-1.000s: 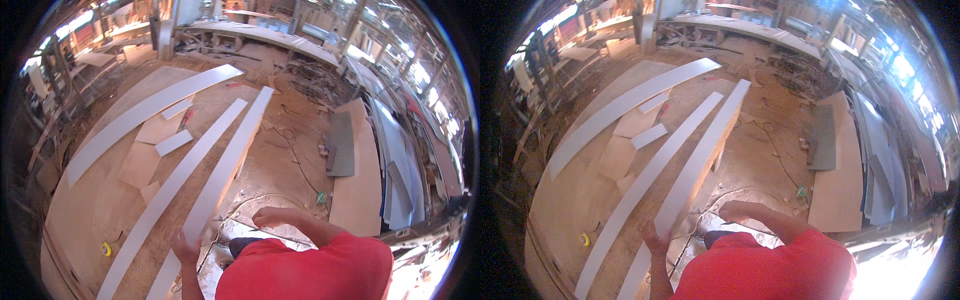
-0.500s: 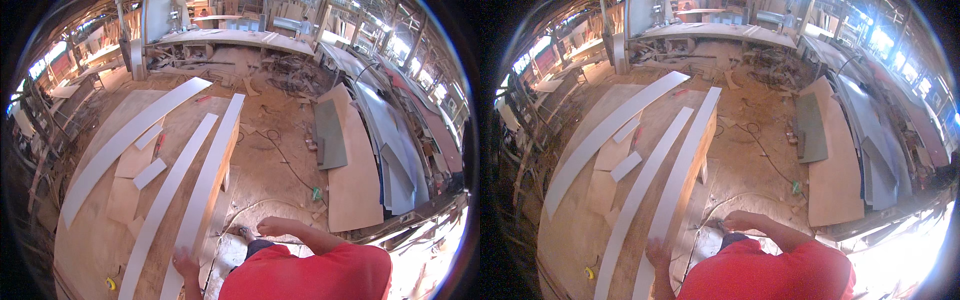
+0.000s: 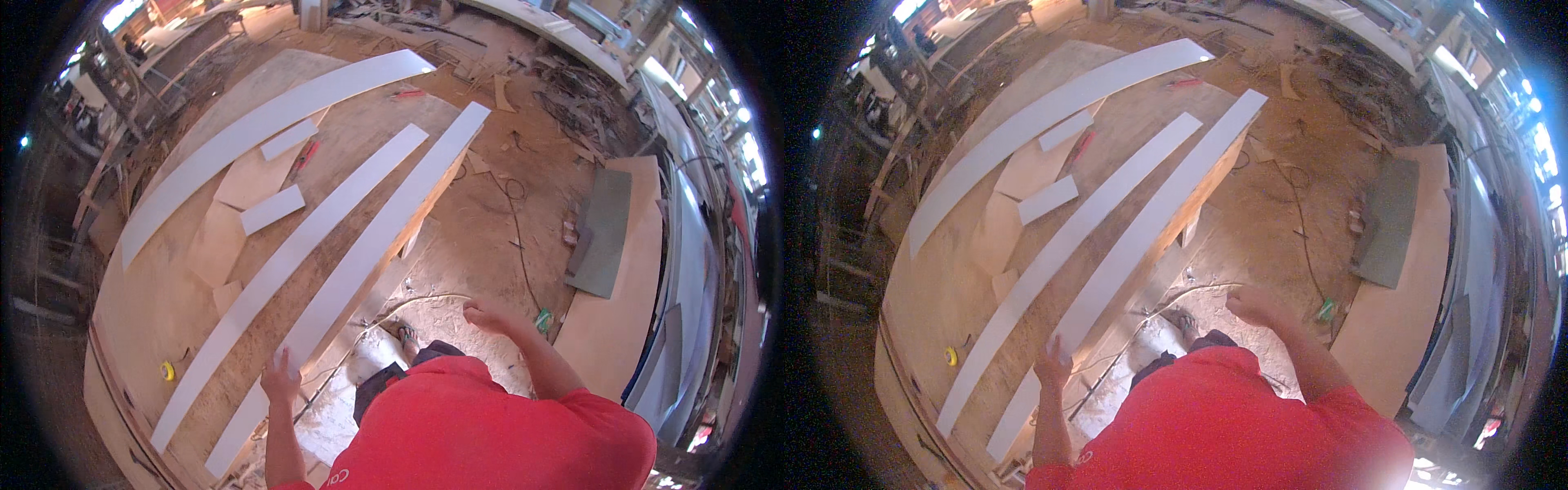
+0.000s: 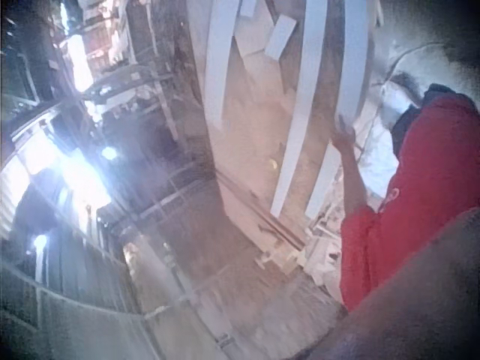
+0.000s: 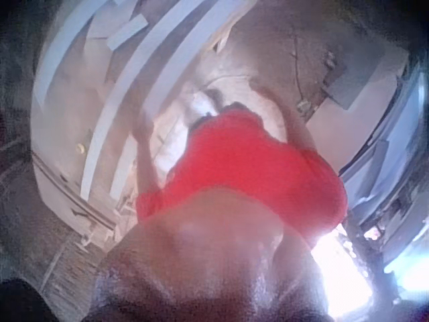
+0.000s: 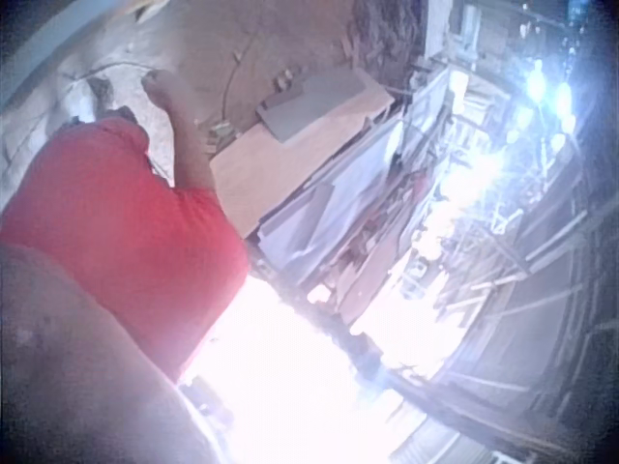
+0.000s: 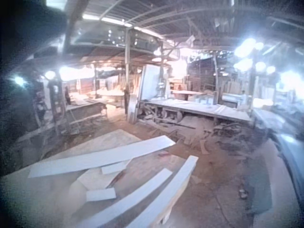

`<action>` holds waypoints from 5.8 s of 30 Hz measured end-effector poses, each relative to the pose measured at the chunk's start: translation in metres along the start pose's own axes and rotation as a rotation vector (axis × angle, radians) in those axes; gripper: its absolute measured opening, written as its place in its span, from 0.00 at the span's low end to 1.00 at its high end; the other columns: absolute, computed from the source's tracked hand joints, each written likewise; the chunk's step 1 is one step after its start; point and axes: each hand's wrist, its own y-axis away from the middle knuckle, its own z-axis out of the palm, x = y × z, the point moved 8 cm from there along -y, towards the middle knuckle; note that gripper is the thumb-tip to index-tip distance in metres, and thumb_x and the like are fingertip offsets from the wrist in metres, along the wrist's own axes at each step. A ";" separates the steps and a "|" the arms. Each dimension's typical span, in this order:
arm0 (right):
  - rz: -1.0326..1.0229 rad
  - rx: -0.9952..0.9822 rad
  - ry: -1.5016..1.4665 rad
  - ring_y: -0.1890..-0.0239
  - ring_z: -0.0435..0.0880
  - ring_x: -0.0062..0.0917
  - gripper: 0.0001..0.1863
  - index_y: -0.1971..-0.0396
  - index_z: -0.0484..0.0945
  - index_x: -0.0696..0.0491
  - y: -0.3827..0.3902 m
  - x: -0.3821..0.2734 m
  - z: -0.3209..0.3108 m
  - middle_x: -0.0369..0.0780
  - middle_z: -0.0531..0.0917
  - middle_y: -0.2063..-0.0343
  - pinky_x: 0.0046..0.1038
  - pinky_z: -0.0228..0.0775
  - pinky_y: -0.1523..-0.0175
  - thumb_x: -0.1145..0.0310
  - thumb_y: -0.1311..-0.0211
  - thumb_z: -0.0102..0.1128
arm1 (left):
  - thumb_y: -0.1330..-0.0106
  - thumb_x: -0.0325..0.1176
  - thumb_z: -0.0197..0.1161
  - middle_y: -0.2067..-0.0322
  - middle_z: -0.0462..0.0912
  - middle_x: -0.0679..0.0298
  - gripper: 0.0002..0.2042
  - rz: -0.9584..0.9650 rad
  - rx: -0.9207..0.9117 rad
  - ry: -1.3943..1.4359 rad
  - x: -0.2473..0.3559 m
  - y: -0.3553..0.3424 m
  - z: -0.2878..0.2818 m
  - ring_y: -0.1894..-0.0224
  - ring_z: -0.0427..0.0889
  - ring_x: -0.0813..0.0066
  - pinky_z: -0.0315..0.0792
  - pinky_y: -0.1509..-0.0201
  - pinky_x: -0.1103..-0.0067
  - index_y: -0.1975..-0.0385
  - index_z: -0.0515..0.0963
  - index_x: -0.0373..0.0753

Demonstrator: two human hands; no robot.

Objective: The person marks and cuts long white wood planks on a workbench using a utility knife and a metal straightedge. They repeatedly measure, align, and score the planks to create straight cuts.

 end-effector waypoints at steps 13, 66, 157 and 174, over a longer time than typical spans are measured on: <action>0.118 -0.348 -0.255 0.78 0.73 0.23 0.13 0.76 0.77 0.54 -0.012 -0.056 0.052 0.36 0.73 0.82 0.31 0.66 0.72 0.63 0.36 0.52 | 0.42 0.37 0.70 0.53 0.83 0.49 0.24 0.116 0.326 0.226 0.109 -0.052 0.012 0.46 0.82 0.47 0.73 0.37 0.52 0.43 0.81 0.50; -0.807 -1.155 0.275 0.78 0.65 0.14 0.13 0.72 0.73 0.54 -0.081 -0.385 0.273 0.30 0.68 0.79 0.26 0.67 0.66 0.64 0.27 0.46 | 0.48 0.72 0.69 0.18 0.41 0.50 0.53 -0.995 0.213 0.473 -0.095 0.073 -0.001 0.16 0.38 0.48 0.34 0.16 0.49 0.21 0.60 0.58; -0.957 -1.053 0.415 0.78 0.68 0.19 0.17 0.76 0.72 0.56 -0.136 -0.332 0.198 0.36 0.72 0.81 0.28 0.59 0.72 0.62 0.29 0.45 | 0.62 0.81 0.71 0.17 0.42 0.61 0.64 -1.099 0.136 0.307 -0.086 0.061 0.003 0.16 0.37 0.50 0.26 0.20 0.39 0.20 0.55 0.65; -0.800 -1.130 0.295 0.76 0.68 0.21 0.19 0.78 0.72 0.56 -0.169 -0.293 0.178 0.35 0.70 0.80 0.30 0.59 0.70 0.60 0.29 0.47 | 0.64 0.82 0.71 0.17 0.42 0.63 0.64 -1.135 0.104 0.271 -0.085 0.061 -0.001 0.16 0.35 0.51 0.24 0.20 0.40 0.20 0.55 0.68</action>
